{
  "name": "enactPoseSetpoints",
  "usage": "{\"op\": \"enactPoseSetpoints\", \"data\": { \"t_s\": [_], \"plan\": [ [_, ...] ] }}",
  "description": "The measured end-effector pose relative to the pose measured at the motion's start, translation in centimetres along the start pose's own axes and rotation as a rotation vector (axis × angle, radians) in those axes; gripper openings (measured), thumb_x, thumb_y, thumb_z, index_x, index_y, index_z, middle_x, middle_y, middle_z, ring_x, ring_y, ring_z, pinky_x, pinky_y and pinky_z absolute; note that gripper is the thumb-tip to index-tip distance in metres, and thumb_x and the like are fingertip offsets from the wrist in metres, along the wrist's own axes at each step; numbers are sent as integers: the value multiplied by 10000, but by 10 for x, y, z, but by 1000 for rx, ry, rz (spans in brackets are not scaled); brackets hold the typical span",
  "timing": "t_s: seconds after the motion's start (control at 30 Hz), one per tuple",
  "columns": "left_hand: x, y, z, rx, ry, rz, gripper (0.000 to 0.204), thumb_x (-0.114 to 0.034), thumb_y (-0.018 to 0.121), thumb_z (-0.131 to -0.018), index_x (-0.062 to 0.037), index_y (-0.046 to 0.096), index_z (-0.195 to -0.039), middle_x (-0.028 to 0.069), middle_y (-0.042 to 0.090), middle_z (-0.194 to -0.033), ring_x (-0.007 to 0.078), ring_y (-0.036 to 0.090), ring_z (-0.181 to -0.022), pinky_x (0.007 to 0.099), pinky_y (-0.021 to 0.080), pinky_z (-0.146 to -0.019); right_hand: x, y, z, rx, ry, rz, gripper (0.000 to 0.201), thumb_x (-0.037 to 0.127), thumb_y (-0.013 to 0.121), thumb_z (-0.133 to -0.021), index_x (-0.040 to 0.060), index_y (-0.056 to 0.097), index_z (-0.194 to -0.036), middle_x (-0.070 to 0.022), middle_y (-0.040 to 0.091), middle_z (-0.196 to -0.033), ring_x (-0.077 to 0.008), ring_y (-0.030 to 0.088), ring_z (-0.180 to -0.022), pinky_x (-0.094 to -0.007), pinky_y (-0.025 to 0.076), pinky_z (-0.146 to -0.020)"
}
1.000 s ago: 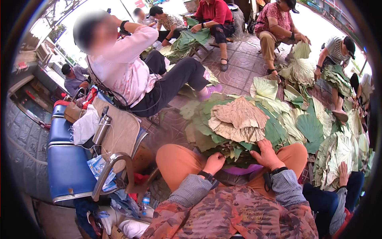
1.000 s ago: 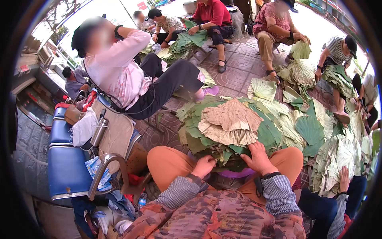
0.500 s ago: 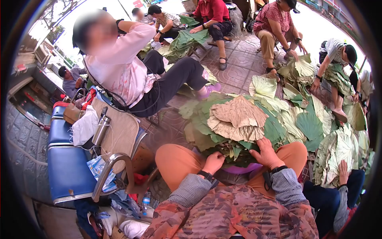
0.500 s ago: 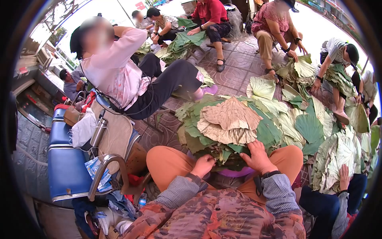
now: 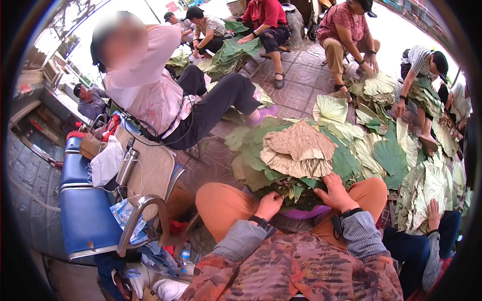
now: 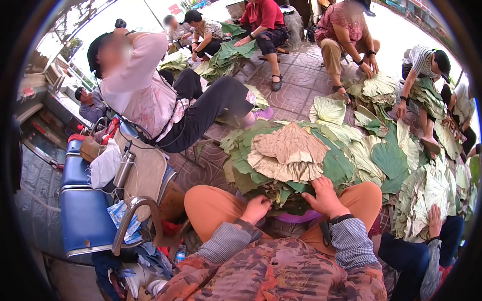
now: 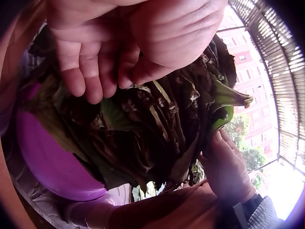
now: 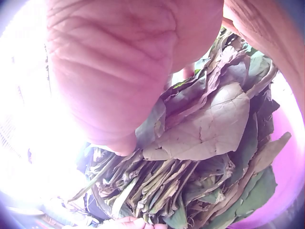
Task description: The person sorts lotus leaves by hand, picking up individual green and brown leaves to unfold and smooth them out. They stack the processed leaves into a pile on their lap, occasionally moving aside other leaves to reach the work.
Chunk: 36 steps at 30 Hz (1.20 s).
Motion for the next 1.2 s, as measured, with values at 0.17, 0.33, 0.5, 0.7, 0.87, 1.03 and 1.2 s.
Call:
{"op": "enactPoseSetpoints", "data": {
  "t_s": [0.17, 0.33, 0.5, 0.7, 0.87, 1.03, 1.2],
  "plan": [
    [2, 0, 0, 0, 0, -9, 284, -269, 680, -922, 9, 707, -976, 210, 719, -851, 377, 708, -829, 427, 533, -747, 4, -3, 0, 4, -5, -5, 616, 349, 723, -913, -32, 543, -1361, -290, 517, -1435, -509, 399, -1397, -537, 293, -1190],
    [2, 1, 0, 0, -7, 19, 283, -263, 684, -922, 9, 712, -995, 200, 722, -848, 351, 713, -818, 412, 534, -744, 6, -5, 1, 18, -9, -7, 635, 335, 720, -914, -19, 523, -1402, -283, 505, -1458, -491, 394, -1409, -529, 285, -1196],
    [7, 2, -2, -2, 7, 22, 288, -265, 688, -925, 11, 714, -1001, 195, 724, -845, 338, 715, -812, 406, 535, -743, 12, -10, 1, -33, -44, -7, 514, 330, 724, -914, -55, 569, -1218, -285, 551, -1331, -490, 431, -1344, -516, 335, -1168],
    [10, 3, -3, -1, -10, 18, 285, -264, 688, -927, 10, 714, -1001, 188, 727, -849, 330, 717, -813, 407, 536, -746, 11, -9, 0, -22, -30, 1, 486, 338, 729, -914, -52, 576, -1163, -285, 555, -1262, -501, 445, -1310, -525, 338, -1160],
    [11, 3, -4, 7, -17, 21, 283, -264, 689, -928, 7, 717, -1005, 187, 732, -857, 326, 719, -817, 406, 539, -747, 6, -5, 0, 50, 20, 12, 617, 334, 721, -913, -16, 535, -1385, -271, 513, -1440, -480, 397, -1403, -520, 301, -1186],
    [8, 3, -2, -2, -18, 18, 281, -264, 692, -927, 7, 720, -995, 191, 733, -859, 327, 720, -816, 407, 541, -742, 4, -4, 0, 15, -8, 1, 587, 343, 718, -918, -29, 551, -1339, -276, 534, -1399, -492, 398, -1397, -528, 303, -1184],
    [8, 3, -3, -7, -7, 12, 280, -264, 693, -930, 7, 723, -992, 193, 734, -854, 334, 723, -812, 410, 542, -740, 6, -5, 0, 7, -7, 4, 580, 340, 720, -916, -34, 558, -1327, -283, 534, -1396, -493, 404, -1390, -531, 303, -1182]
  ]
}}
Point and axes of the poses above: each hand's wrist, its own z-axis away from the middle knuckle, its own y-axis out of the palm, x = y × z, the point moved 5 cm from there along -z, towards the middle knuckle
